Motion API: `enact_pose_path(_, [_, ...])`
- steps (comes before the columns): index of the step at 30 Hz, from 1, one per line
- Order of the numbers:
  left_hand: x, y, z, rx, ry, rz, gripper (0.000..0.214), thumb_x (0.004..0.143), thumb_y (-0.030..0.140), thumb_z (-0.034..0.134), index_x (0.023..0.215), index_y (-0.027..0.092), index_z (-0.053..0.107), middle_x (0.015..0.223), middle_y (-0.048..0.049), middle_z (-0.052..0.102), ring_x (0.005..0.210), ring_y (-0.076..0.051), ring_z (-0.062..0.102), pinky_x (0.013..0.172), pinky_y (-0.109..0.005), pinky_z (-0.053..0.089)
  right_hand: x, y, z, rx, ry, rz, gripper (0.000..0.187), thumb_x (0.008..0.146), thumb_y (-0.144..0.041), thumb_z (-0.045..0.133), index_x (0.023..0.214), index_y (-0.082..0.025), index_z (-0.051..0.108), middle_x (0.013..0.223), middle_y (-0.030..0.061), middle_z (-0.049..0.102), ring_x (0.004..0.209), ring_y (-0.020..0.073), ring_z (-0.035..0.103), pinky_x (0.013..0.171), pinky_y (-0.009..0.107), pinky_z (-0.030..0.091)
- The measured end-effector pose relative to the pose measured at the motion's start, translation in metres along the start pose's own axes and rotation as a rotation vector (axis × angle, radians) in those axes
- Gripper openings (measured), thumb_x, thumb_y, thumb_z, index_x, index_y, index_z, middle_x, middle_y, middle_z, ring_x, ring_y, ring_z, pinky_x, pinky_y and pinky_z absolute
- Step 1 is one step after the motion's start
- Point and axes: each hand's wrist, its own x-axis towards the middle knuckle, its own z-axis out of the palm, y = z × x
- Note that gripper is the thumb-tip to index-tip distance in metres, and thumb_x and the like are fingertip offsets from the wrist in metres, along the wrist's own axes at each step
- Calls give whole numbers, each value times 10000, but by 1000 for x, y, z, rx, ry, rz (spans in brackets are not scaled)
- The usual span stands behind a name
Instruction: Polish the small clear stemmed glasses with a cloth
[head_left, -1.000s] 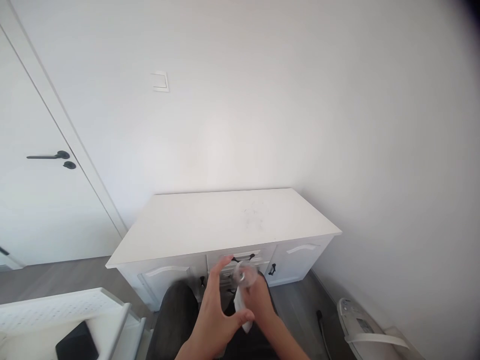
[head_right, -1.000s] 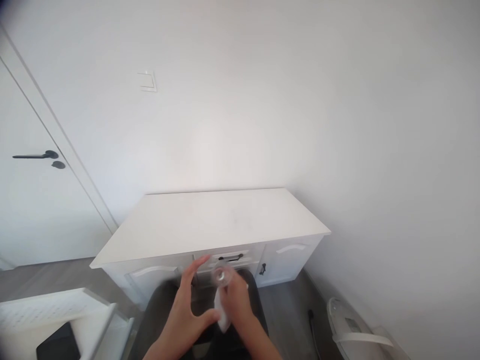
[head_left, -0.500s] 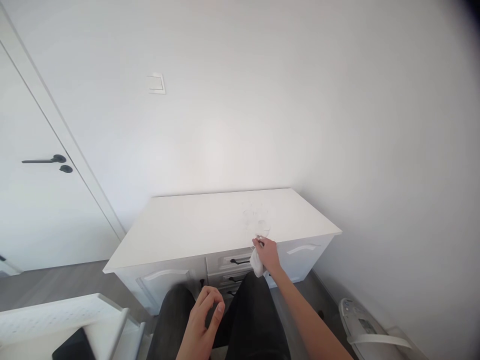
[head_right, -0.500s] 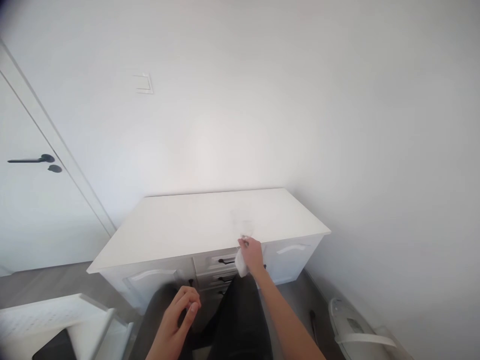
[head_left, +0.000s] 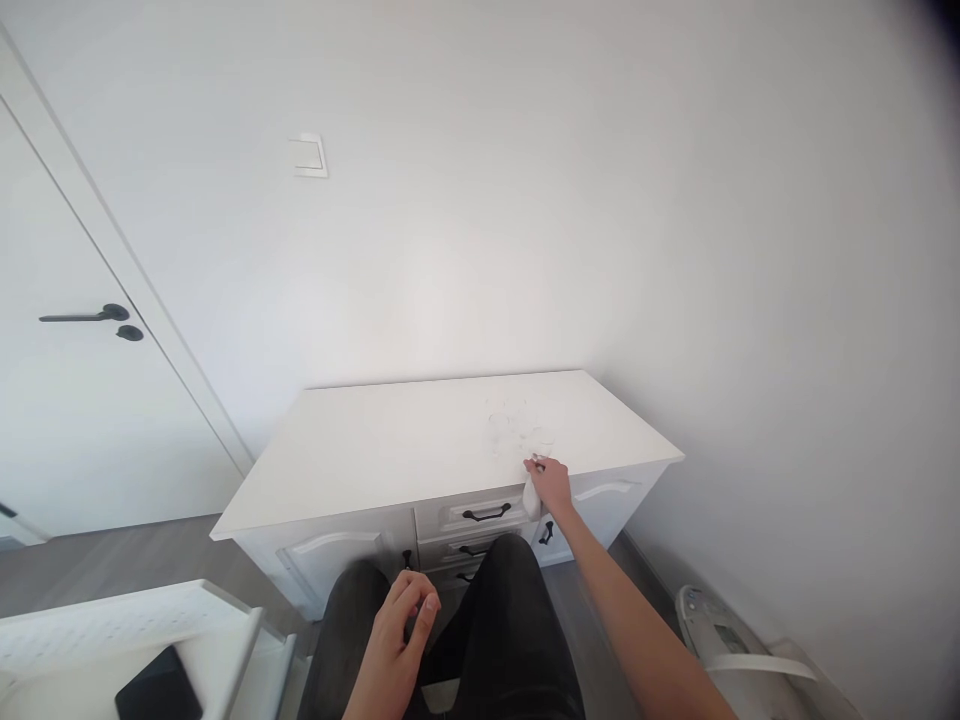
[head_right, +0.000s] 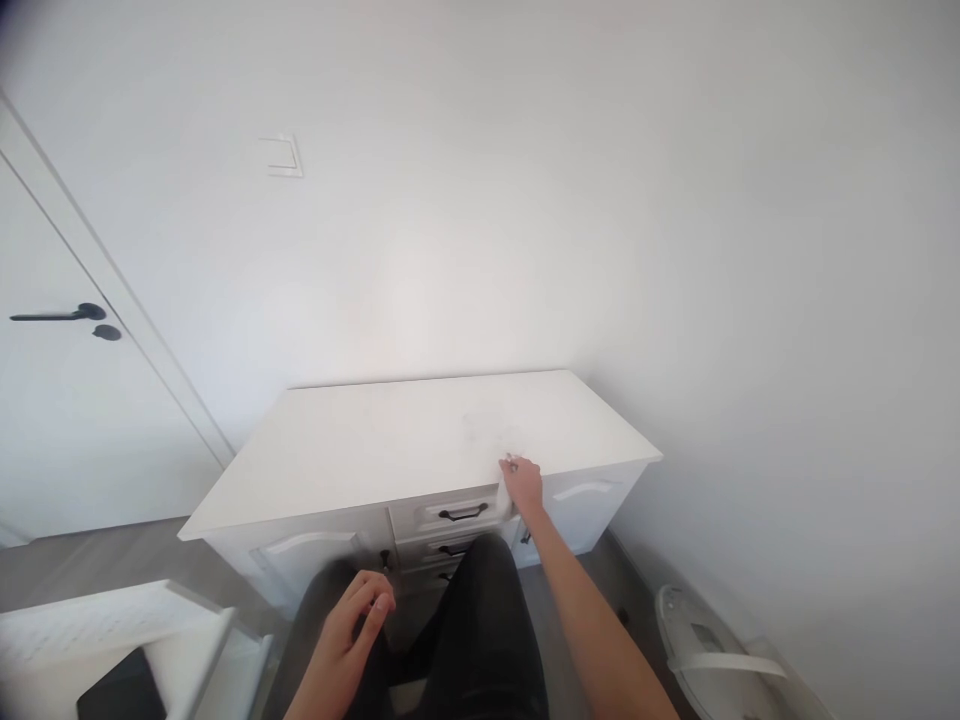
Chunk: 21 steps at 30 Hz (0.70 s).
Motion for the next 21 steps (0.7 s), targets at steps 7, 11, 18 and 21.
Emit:
enact_pose_path(7, [7, -6, -7, 23, 33, 6, 337, 1061, 467, 431, 835, 248, 554, 922, -21, 570, 869, -210, 594, 832, -315, 463, 2, -2, 15, -29, -26, 25, 277, 1010, -398, 637, 1181, -184, 678, 1227, 85, 694, 1075, 235, 684, 944, 460, 577])
enact_pose_path(11, [9, -10, -9, 44, 54, 1, 339, 1055, 472, 441, 833, 248, 566, 919, -22, 589, 849, -211, 606, 809, -316, 479, 6, 1, 15, -22, -42, 32, 276, 1011, -403, 635, 1171, -183, 678, 1201, 80, 699, 1033, 223, 691, 908, 438, 589])
enact_pose_path(18, [33, -56, -24, 396, 145, 49, 373, 1059, 479, 371, 907, 258, 630, 940, -41, 658, 905, -230, 658, 806, -327, 560, 1, 14, 10, 38, -38, -69, 291, 973, -425, 681, 1109, -167, 681, 1047, 46, 716, 929, 206, 694, 866, 414, 578])
enact_pose_path(21, [66, -89, -50, 542, 274, -2, 334, 1033, 439, 383, 861, 253, 600, 908, -64, 647, 922, -266, 652, 864, -394, 548, -8, 35, -2, 63, -3, -110, 266, 976, -414, 676, 1088, -173, 685, 999, 33, 720, 909, 199, 697, 865, 400, 573])
